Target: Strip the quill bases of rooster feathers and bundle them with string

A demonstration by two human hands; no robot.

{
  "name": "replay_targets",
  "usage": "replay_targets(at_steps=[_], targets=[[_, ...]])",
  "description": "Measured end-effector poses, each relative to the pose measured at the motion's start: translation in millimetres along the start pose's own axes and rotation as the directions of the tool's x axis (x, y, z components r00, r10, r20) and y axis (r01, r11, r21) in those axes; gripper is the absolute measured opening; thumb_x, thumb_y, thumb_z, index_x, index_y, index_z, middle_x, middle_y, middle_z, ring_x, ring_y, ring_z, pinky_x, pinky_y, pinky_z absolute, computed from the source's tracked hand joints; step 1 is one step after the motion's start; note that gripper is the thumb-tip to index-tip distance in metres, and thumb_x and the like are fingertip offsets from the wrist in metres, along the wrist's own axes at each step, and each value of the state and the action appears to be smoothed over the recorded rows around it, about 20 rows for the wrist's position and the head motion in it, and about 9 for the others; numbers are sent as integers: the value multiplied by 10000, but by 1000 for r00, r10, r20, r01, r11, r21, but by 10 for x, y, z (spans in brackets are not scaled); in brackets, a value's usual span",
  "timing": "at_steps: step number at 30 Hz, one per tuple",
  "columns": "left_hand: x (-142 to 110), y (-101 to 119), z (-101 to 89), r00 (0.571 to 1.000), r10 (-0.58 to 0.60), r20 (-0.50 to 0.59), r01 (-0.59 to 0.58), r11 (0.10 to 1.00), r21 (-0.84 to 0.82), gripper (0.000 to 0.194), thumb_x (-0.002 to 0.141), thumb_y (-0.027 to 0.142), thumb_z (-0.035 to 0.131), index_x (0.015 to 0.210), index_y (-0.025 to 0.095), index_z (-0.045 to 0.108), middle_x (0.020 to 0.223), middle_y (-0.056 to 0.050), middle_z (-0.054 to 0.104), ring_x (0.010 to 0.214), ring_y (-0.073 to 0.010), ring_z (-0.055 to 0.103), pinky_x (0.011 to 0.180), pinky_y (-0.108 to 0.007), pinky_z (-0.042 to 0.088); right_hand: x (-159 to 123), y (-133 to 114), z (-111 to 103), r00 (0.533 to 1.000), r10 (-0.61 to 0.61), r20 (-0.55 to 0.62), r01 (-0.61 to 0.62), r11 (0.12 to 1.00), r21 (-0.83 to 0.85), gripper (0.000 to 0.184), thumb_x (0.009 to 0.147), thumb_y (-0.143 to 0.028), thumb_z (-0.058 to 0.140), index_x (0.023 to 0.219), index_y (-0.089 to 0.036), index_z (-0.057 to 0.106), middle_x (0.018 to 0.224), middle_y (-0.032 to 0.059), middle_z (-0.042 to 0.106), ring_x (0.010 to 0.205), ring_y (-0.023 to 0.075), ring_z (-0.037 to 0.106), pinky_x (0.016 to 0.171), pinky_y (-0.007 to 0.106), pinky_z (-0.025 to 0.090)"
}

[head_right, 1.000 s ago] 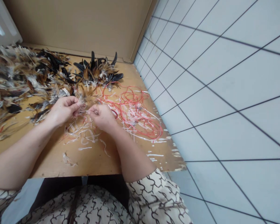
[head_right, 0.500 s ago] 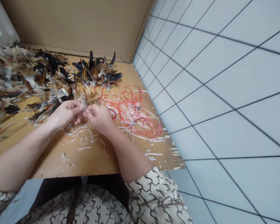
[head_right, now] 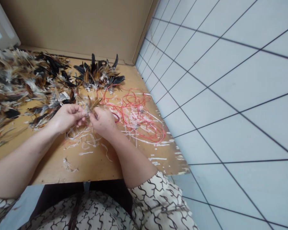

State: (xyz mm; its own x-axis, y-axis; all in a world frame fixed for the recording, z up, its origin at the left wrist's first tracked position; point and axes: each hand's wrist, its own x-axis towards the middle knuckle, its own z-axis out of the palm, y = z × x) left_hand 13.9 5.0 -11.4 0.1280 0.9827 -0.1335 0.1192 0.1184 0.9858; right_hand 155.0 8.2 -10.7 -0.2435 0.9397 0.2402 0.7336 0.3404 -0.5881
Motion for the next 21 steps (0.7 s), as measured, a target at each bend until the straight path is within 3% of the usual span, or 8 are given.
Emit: replay_targets(at_steps=[5,10,12,16,18,21], targets=[[15,-23,-39,975,165,-147,-122,958,260,180,696,183,555,521,153,532,416,41,474,377,-77,395,427,-204,305,-9,-6,24,997,-34,65,35,999,-18,296,790,-265,487,510,-172,468,449,-46,362,455,82,289,481,247,204],[6,-6,-71,941,305,-146,-142,750,646,147,710,171,493,611,152,600,531,-2,546,524,-134,478,539,-250,341,-87,-76,10,985,-119,124,129,989,-71,221,819,-249,471,660,-159,596,546,-9,536,516,101,419,531,240,274],[-1,8,-67,947,311,-84,-151,658,738,170,719,163,472,651,153,627,589,-28,591,584,-158,519,577,-263,358,-125,-108,-27,970,-206,126,224,962,-153,218,834,-241,446,727,-158,616,624,22,595,573,121,473,569,251,308],[-20,38,-51,958,252,139,-258,538,802,191,699,104,459,621,158,625,594,-43,604,601,-162,534,589,-264,366,-137,-106,-129,918,-380,110,396,877,-274,265,852,-211,391,737,-145,621,714,78,630,685,162,521,657,290,355],[-38,54,-52,941,250,230,-332,541,773,186,691,91,467,585,158,604,569,-29,584,578,-144,513,580,-254,363,-102,-61,-180,918,-386,93,397,887,-236,248,841,-209,414,719,-146,620,717,75,628,697,163,522,678,297,369],[-80,88,-73,912,244,330,-405,669,623,156,690,93,488,584,152,587,544,9,552,544,-105,485,557,-223,362,-25,40,-250,945,-314,95,318,948,-28,178,796,-196,480,685,-150,610,674,40,611,657,134,515,657,273,387]])
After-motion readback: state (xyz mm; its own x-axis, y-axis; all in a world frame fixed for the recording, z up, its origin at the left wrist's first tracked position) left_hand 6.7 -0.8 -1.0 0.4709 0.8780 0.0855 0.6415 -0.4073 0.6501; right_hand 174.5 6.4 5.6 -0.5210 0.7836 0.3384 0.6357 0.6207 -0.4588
